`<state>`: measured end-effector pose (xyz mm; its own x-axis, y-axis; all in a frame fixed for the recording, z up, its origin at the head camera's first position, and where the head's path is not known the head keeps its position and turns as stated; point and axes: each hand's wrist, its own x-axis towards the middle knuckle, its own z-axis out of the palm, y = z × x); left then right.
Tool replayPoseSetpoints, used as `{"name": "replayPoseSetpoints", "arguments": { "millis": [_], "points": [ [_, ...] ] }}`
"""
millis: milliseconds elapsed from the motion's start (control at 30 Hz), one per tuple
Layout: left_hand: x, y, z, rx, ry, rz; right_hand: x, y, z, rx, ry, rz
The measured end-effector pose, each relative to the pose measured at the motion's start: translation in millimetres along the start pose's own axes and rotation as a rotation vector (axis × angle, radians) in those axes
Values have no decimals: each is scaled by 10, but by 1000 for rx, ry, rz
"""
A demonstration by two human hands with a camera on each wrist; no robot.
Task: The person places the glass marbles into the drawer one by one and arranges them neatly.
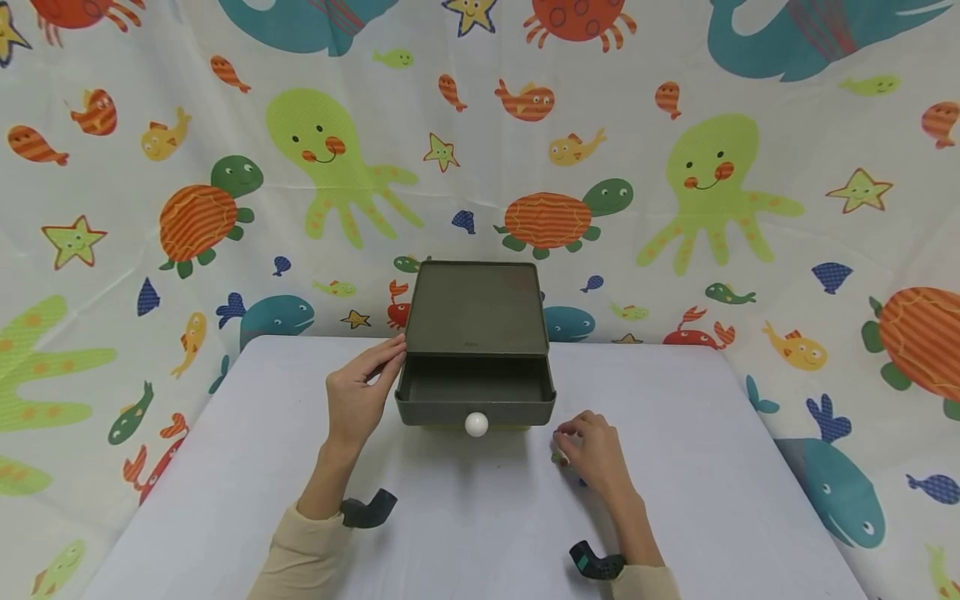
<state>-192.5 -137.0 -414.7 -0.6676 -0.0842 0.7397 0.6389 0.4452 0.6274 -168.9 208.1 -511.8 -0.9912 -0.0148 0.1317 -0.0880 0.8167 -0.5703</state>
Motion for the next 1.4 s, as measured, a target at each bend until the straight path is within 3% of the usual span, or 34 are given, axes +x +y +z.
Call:
{"name": "replayPoseSetpoints", "arguments": {
  "millis": [367,1200,1400],
  "points": [
    [-5,-10,-6,18,-6,-16,-29,-156,-145,-10,68,-50],
    [-6,-13,5,-22,12,17,-94,-376,-403,36,220,-123],
    [-9,-22,12,-23,16,20,-121,-446,-468,35,291,-156]
  ]
}}
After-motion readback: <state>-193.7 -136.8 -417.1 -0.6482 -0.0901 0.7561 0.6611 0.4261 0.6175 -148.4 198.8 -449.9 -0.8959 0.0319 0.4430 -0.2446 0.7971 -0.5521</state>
